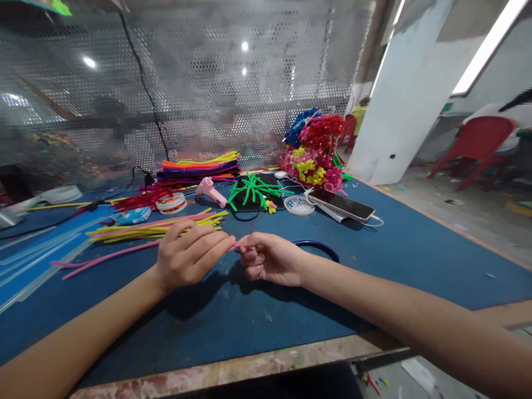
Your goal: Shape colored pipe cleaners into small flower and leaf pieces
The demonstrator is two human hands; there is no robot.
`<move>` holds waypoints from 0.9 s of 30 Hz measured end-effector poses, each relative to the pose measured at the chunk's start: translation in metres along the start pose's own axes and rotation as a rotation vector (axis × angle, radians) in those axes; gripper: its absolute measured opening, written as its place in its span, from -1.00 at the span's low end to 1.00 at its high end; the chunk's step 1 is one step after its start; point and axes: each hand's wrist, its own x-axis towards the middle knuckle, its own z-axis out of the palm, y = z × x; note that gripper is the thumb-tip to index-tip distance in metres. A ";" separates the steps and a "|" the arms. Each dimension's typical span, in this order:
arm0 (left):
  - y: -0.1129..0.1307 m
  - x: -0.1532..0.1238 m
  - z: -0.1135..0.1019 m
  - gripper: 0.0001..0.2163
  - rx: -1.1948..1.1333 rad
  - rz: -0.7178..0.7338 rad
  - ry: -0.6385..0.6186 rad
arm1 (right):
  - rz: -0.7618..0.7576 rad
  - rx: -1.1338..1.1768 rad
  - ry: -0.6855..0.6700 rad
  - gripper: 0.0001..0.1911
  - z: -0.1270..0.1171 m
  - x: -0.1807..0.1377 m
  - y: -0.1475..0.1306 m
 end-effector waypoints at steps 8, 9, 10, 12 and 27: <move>0.000 0.001 0.000 -0.76 -0.014 0.020 -0.008 | -0.034 -0.054 -0.020 -0.88 -0.003 0.001 0.001; 0.001 0.001 0.000 -0.75 -0.022 0.021 -0.010 | -0.019 -0.041 -0.033 -0.88 -0.003 0.001 0.001; 0.001 0.000 0.000 -0.75 -0.034 0.018 -0.012 | -0.008 -0.027 -0.043 -0.88 -0.003 0.002 0.001; 0.002 -0.001 0.001 -0.77 -0.073 -0.016 -0.016 | 0.000 -0.015 -0.044 -0.88 -0.004 0.002 0.001; 0.022 0.019 -0.001 -0.86 -0.555 -0.605 -0.349 | -0.721 -1.280 0.273 -0.89 -0.003 -0.004 0.001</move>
